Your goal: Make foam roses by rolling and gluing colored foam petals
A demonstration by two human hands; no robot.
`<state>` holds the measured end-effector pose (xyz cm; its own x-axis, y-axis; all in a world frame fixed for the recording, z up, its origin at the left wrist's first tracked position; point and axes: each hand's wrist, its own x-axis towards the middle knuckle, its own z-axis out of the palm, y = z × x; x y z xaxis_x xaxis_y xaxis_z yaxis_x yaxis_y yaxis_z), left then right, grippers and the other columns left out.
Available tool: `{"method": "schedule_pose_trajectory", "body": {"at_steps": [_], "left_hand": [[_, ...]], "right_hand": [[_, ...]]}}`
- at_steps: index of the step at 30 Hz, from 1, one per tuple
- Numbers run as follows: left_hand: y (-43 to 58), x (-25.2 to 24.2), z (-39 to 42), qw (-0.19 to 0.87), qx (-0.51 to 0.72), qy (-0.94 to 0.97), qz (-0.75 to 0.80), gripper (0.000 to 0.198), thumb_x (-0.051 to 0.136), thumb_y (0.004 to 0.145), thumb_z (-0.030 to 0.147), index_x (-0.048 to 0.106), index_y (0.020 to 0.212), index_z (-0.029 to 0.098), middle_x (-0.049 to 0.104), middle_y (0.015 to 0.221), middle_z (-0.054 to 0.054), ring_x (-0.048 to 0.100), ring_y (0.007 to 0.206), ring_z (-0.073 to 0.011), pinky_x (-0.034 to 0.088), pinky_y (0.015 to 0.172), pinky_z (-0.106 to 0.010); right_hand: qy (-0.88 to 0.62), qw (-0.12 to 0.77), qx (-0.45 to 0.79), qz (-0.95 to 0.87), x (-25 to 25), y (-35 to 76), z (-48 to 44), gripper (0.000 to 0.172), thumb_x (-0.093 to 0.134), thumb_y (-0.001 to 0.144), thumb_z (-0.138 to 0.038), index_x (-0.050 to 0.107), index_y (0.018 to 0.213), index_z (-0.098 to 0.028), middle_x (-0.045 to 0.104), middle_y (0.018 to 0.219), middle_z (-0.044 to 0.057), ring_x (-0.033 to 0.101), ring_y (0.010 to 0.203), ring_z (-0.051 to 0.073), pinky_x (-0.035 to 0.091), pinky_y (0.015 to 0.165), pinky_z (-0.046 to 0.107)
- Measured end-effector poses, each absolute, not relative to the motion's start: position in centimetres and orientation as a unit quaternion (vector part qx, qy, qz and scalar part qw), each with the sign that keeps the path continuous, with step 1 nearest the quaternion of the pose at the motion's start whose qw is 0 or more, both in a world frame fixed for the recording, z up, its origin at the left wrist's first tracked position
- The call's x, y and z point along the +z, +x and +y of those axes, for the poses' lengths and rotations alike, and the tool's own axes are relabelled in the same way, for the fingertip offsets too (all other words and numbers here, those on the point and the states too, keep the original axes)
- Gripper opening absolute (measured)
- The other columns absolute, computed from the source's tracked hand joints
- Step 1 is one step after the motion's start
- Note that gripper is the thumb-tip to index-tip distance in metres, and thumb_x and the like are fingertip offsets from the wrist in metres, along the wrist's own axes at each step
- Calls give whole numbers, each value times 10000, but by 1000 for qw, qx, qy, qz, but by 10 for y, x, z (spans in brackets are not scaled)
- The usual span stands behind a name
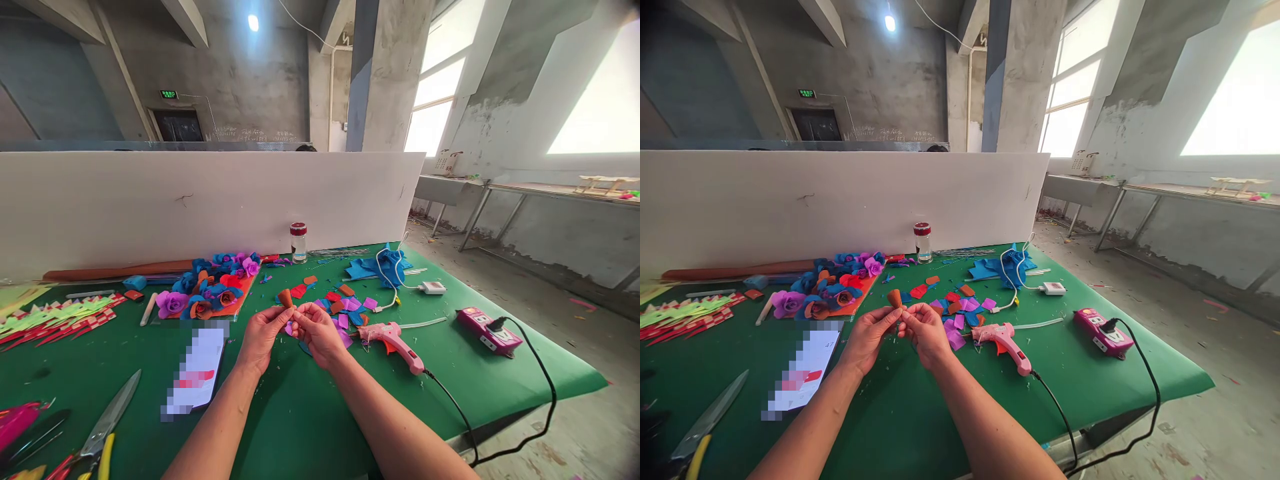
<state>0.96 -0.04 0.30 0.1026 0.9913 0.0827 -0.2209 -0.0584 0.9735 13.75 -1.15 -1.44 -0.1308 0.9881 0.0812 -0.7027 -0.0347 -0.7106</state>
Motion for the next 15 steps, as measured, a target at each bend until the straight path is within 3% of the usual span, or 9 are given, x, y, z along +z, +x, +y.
{"method": "schedule_pose_trajectory", "body": {"at_steps": [10,15], "left_hand": [[13,5,-3,513,564,510,399,294,820,641,417,775,743,146,658,703,-23,529,627,-123,438,611,-250],[11,7,-3,385,580,590,410,257,813,651,399,769,781,182,591,725,9,491,651,-109,417,594,-214]], "right_hand": [[-260,598,668,-359,-19,139,-9,415,890,591,-415,613,784,-174,653,629,-20,599,560,102,507,591,234],[-359,605,492,-513,-26,146,-1,284,808,670,-430,708,731,-171,682,690,23,600,625,152,471,619,277]]}}
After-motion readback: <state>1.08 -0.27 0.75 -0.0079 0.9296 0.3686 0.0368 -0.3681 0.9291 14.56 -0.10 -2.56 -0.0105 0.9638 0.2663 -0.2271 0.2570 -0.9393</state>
